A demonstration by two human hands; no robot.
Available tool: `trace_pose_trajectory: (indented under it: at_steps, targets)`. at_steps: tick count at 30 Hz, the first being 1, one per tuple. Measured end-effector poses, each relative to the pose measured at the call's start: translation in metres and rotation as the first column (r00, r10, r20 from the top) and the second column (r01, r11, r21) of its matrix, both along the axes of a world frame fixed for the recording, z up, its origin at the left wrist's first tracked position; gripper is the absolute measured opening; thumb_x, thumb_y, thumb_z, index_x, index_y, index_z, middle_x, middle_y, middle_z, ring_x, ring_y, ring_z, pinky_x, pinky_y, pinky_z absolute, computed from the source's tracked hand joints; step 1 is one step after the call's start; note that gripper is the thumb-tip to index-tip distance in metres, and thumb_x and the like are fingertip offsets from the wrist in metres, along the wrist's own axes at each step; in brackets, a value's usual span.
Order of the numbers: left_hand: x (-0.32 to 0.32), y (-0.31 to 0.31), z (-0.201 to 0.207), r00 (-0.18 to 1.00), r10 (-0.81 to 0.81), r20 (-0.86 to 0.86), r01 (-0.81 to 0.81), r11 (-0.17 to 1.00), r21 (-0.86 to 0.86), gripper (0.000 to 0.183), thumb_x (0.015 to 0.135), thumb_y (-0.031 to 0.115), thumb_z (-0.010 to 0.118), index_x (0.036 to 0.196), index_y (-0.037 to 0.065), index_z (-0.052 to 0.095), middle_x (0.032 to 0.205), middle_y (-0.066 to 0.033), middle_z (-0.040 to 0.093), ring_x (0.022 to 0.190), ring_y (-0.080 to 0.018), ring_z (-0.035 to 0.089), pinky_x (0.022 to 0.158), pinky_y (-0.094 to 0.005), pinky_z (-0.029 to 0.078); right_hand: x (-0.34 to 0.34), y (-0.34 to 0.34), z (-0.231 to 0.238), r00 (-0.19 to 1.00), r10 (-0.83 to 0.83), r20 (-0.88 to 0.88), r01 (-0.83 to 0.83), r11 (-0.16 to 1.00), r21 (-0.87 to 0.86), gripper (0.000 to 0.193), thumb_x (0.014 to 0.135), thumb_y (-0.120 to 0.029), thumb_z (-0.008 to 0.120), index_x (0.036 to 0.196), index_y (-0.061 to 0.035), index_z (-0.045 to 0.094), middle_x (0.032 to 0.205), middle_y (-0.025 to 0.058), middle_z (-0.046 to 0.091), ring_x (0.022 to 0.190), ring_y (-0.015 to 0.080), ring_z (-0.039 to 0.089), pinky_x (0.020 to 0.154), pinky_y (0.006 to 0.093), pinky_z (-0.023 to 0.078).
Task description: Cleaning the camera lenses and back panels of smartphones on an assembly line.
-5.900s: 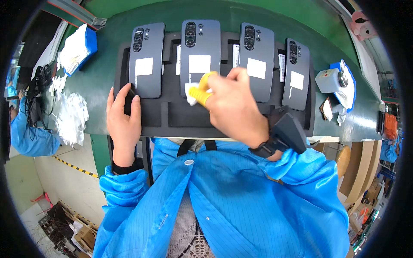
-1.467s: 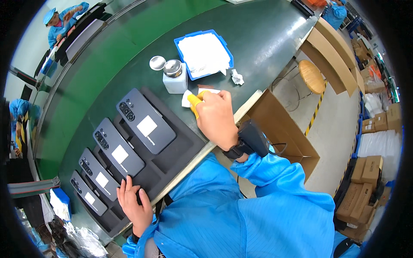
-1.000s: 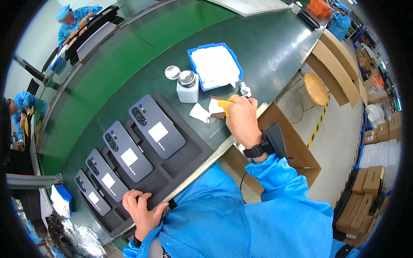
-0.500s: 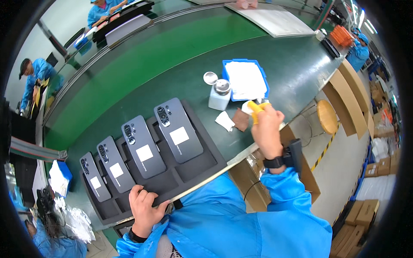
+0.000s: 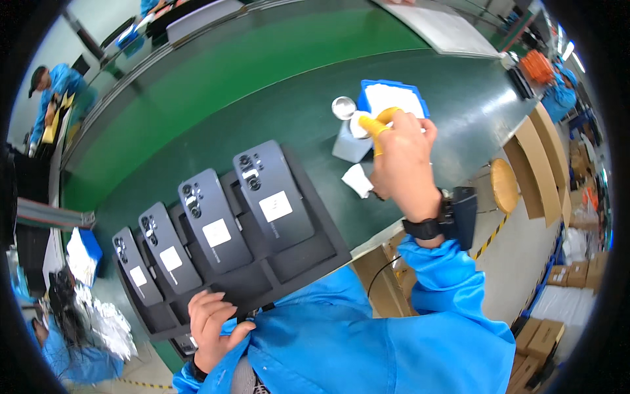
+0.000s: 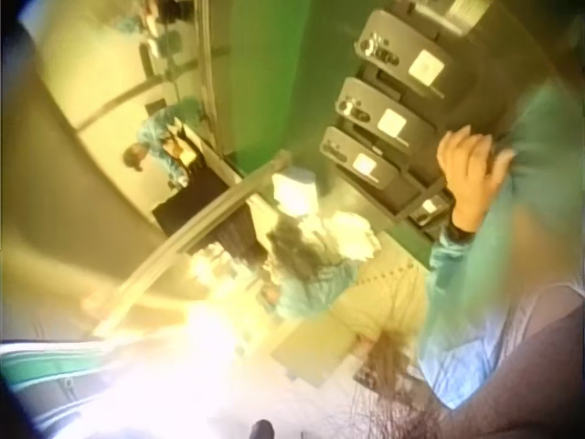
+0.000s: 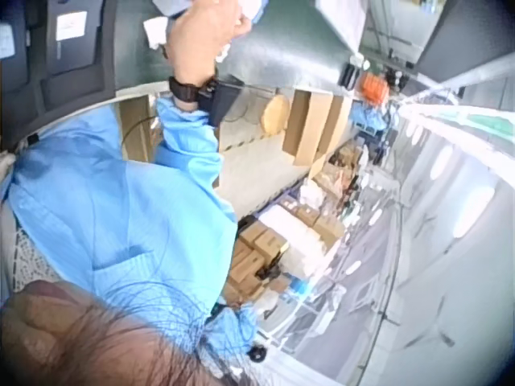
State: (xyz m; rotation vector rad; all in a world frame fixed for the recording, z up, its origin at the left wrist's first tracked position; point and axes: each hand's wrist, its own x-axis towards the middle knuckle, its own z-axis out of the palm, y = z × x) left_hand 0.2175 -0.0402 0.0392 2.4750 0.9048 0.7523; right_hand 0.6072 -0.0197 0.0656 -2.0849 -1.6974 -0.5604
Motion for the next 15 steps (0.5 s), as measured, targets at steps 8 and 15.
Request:
trace_pose_trajectory:
  at_steps: [8, 15]
  targets:
    - [0.056, 0.014, -0.007, 0.981, -0.193, 0.024, 0.191, 0.928, -0.32, 0.052, 0.075, 0.03, 0.08, 0.115, 0.002, 0.064, 0.126, -0.0167, 0.058, 0.126, -0.0356, 0.052, 0.107, -0.0529, 0.038, -0.007, 0.011, 0.009, 0.999, 0.033, 0.033, -0.032, 0.999, -0.014, 0.042, 0.064, 0.006, 0.063, 0.101, -0.009, 0.075, 0.094, 0.0059, 0.062, 0.089, 0.0248, 0.059, 0.093, 0.0395, 0.033]
    - [0.069, 0.013, -0.021, 0.901, -0.234, -0.365, 0.164, 0.963, -0.212, 0.073, 0.077, 0.048, 0.072, 0.133, 0.005, 0.055, 0.151, -0.0124, 0.038, 0.141, -0.0321, 0.034, 0.114, -0.0532, 0.023, -0.066, 0.026, 0.0, 0.942, 0.307, -0.138, -0.323, 0.94, -0.112, 0.044, 0.065, 0.009, 0.063, 0.101, -0.0145, 0.076, 0.096, 0.0024, 0.061, 0.082, 0.0182, 0.06, 0.093, 0.0421, 0.032]
